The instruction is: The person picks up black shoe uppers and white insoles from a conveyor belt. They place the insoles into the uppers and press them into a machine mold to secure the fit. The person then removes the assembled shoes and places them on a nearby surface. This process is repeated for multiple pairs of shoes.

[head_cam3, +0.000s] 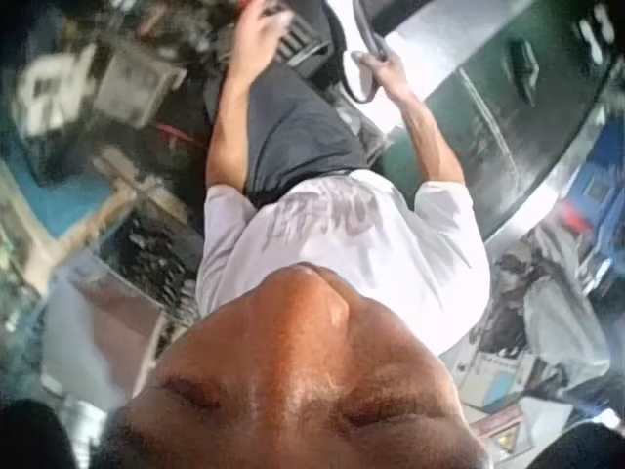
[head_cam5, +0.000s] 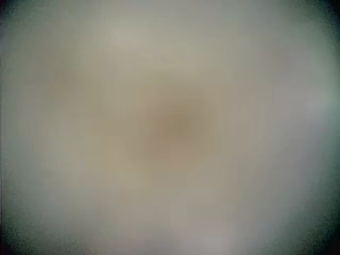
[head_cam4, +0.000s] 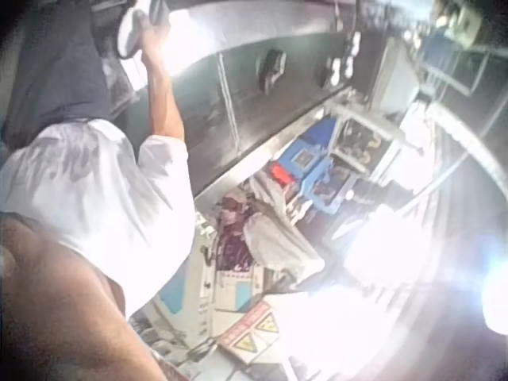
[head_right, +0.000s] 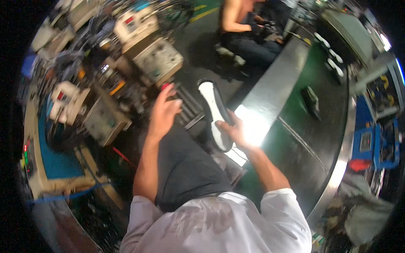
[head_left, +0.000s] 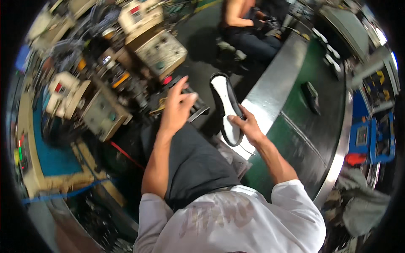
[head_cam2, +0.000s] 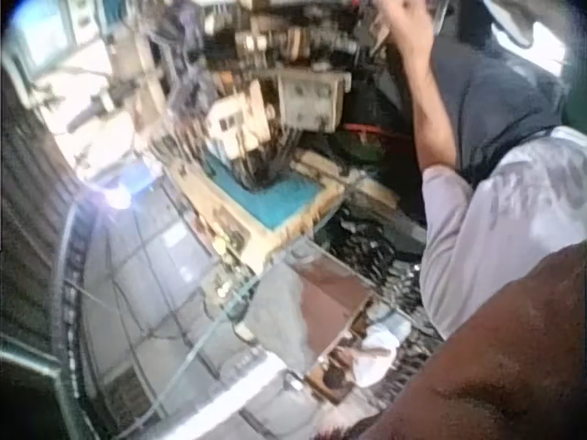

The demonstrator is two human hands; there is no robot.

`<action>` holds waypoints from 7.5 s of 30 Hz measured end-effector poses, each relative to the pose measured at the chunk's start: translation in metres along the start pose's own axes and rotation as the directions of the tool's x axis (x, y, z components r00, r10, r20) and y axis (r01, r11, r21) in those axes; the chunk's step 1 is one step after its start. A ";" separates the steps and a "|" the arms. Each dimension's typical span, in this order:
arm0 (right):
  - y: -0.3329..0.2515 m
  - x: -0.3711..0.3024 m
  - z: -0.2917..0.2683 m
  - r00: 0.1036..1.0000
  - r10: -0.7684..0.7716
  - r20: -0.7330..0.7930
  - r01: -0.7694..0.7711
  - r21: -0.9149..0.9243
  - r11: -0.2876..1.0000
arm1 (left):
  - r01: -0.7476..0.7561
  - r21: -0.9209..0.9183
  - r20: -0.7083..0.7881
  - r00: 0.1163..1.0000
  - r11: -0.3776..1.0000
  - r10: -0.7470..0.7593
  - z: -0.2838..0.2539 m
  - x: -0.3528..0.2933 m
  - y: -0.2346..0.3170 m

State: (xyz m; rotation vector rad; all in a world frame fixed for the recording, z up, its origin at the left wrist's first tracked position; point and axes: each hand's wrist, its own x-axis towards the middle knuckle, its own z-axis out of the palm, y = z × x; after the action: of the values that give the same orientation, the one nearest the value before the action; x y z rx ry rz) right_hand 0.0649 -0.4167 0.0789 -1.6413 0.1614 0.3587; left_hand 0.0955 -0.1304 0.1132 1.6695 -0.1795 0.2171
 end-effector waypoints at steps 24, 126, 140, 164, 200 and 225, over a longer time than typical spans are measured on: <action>0.124 0.016 0.212 0.604 -0.394 0.693 0.668 -0.170 0.725 | 0.062 0.273 -0.181 0.983 0.960 -0.012 -0.088 -0.189 0.044; -0.164 0.257 0.417 0.149 -0.869 0.472 0.935 -0.353 -0.032 | 0.406 0.784 -0.450 0.893 0.469 -0.021 -0.161 -0.135 -0.196; 0.272 -0.140 -0.249 0.716 -0.258 -0.649 -0.513 -0.739 0.437 | 0.418 0.818 -0.410 0.905 0.395 -0.109 -0.171 -0.149 -0.237; 0.166 0.139 -0.518 0.583 -0.089 -0.808 -0.708 -0.558 0.433 | 0.727 0.647 -0.592 0.669 0.230 -0.450 -0.281 -0.299 -0.119; 0.061 -0.012 0.157 0.600 0.139 0.788 -0.489 0.224 0.843 | 0.209 0.117 -0.417 0.898 0.971 -0.143 -0.122 -0.135 -0.037; 0.114 0.008 0.203 0.629 -0.418 0.655 0.642 -0.133 0.755 | 0.000 0.345 -0.151 0.987 0.939 0.056 -0.077 -0.180 0.050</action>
State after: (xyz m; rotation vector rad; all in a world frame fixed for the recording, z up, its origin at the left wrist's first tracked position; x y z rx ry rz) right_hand 0.0091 -0.2272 -0.0450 -1.7567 -0.9299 0.4280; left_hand -0.0937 -0.0607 0.1255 1.9889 -0.0451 0.4215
